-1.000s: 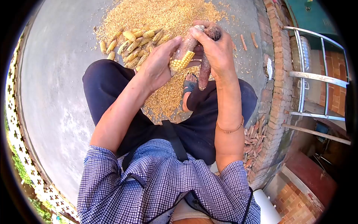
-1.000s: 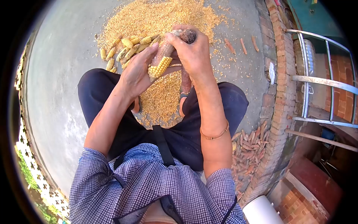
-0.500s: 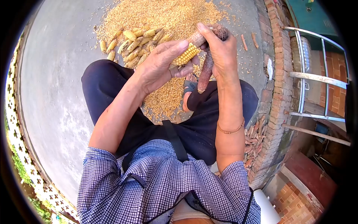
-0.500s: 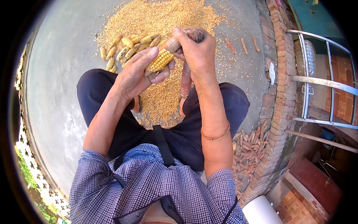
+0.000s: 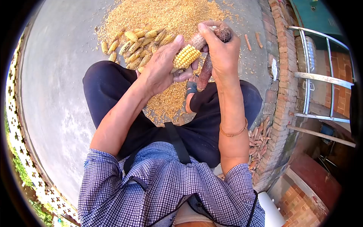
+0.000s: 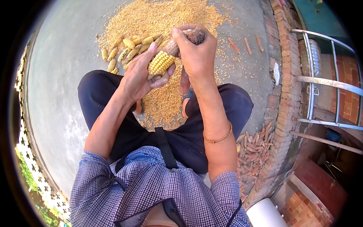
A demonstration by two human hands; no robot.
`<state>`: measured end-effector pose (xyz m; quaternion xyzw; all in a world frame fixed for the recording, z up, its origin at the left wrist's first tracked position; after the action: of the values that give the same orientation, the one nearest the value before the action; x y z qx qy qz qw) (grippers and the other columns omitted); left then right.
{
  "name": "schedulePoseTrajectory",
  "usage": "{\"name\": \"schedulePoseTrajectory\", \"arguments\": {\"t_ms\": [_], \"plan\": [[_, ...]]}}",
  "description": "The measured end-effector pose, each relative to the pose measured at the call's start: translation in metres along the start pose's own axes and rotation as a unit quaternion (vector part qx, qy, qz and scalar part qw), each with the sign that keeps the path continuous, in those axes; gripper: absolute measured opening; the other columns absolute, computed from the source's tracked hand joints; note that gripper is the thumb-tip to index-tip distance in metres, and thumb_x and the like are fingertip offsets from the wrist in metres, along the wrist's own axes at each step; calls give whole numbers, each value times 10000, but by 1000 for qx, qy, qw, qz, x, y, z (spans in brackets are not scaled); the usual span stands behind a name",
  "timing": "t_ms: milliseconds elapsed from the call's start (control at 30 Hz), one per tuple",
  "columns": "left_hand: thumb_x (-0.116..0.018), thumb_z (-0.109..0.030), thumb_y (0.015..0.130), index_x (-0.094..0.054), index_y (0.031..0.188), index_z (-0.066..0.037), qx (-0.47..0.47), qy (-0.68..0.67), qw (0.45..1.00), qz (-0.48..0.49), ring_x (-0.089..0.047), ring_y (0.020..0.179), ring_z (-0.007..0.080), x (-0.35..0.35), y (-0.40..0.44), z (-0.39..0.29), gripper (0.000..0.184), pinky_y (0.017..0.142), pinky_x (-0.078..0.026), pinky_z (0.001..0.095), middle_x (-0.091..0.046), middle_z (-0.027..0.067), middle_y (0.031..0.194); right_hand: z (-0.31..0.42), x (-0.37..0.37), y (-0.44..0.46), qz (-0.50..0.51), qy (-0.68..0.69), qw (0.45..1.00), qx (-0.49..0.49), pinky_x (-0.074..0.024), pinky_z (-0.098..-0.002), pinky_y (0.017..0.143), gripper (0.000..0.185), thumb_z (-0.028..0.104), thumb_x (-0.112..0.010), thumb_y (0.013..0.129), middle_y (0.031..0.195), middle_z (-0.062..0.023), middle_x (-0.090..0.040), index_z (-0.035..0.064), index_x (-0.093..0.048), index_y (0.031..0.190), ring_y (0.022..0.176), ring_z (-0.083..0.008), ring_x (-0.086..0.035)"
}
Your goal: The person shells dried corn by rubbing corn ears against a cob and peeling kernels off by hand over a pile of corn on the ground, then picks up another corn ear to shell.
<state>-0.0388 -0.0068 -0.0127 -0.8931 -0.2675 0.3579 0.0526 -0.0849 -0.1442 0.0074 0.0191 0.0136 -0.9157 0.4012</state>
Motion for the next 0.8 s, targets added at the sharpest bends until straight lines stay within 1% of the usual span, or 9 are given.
{"name": "schedulePoseTrajectory", "arguments": {"t_ms": [33, 133, 233, 333, 433, 533, 633, 733, 800], "plan": [[-394, -397, 1036, -535, 1115, 9, -6, 11, 1000, -1, -411, 520, 68, -1, 0, 1, 437, 456, -314, 201, -549, 73, 786, 0, 0, -1, 0, -12, 1000, 0, -453, -228, 540, 109, 103, -733, 821, 702, 6, -624, 13, -679, 849, 619, -48, -557], [-414, -435, 1022, -543, 1091, 4, -58, 143, 988, -20, -405, 531, 61, -4, -1, -1, 463, 460, -308, 203, -546, 66, 777, -3, -2, -2, 1, -36, 999, 40, -435, -220, 539, 113, 109, -730, 828, 679, 14, -611, 12, -674, 841, 615, -36, -543], [-415, -444, 1019, -540, 1080, 1, -67, 158, 985, -35, -395, 531, 54, -4, -3, -2, 465, 454, -290, 197, -537, 60, 756, -1, -5, -3, 16, -45, 998, 48, -417, -213, 533, 109, 106, -721, 837, 676, 18, -607, 11, -669, 838, 611, -30, -529], [-415, -449, 1018, -529, 1068, -3, -36, 36, 998, -40, -369, 500, 53, -15, -10, -11, 463, 430, -268, 190, -533, 67, 732, 4, -6, -4, 35, -21, 998, 37, -407, -215, 528, 100, 94, -711, 843, 674, 24, -600, 6, -663, 836, 609, -26, -519], [-398, -441, 1025, -509, 1079, -12, -9, 11, 999, -38, -344, 460, 55, -11, -10, -9, 446, 403, -248, 185, -530, 82, 716, 6, -8, -5, 29, -30, 997, 72, -398, -215, 524, 98, 92, -706, 849, 672, 30, -593, 8, -658, 831, 610, -19, -507], [-435, -435, 1016, -526, 1096, 33, 18, -50, 998, 20, -426, 520, 90, 1, -9, -5, 483, 426, -283, 206, -561, 119, 787, 5, -9, -7, 25, -45, 994, 97, -400, -207, 528, 97, 84, -701, 854, 669, 30, -590, 11, -646, 822, 614, -11, -507], [-369, -413, 1038, -488, 1077, -31, 49, -82, 995, -32, -348, 422, 70, -2, -6, 0, 402, 353, -248, 190, -523, 104, 693, 7, -11, -9, 26, -56, 991, 121, -401, -200, 531, 83, 62, -699, 852, 675, 31, -592, 18, -635, 820, 625, -6, -510], [-366, -430, 1036, -482, 1061, -25, 62, -83, 995, 0, -373, 409, 88, -1, -5, -4, 422, 327, -283, 189, -528, 115, 692, 12, -12, -11, 36, -47, 989, 136, -405, -195, 536, 74, 41, -698, 848, 692, 34, -593, 23, -630, 826, 632, -4, -511], [-362, -440, 1035, -489, 1056, -18, 60, -74, 995, 11, -414, 403, 107, 2, -5, -3, 442, 321, -318, 195, -531, 117, 683, 16, -12, -14, 46, -38, 988, 141, -408, -191, 544, 68, 35, -699, 847, 706, 36, -595, 25, -633, 836, 635, -4, -513]]}}
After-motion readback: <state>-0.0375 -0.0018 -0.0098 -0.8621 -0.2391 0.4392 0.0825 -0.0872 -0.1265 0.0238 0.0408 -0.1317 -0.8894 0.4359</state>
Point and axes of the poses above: each hand's wrist, its own y-axis towards the middle knuckle, its own x-axis out of the back of the hand, z = x × y, the point moved 2 cm from there along y, towards the middle knuckle
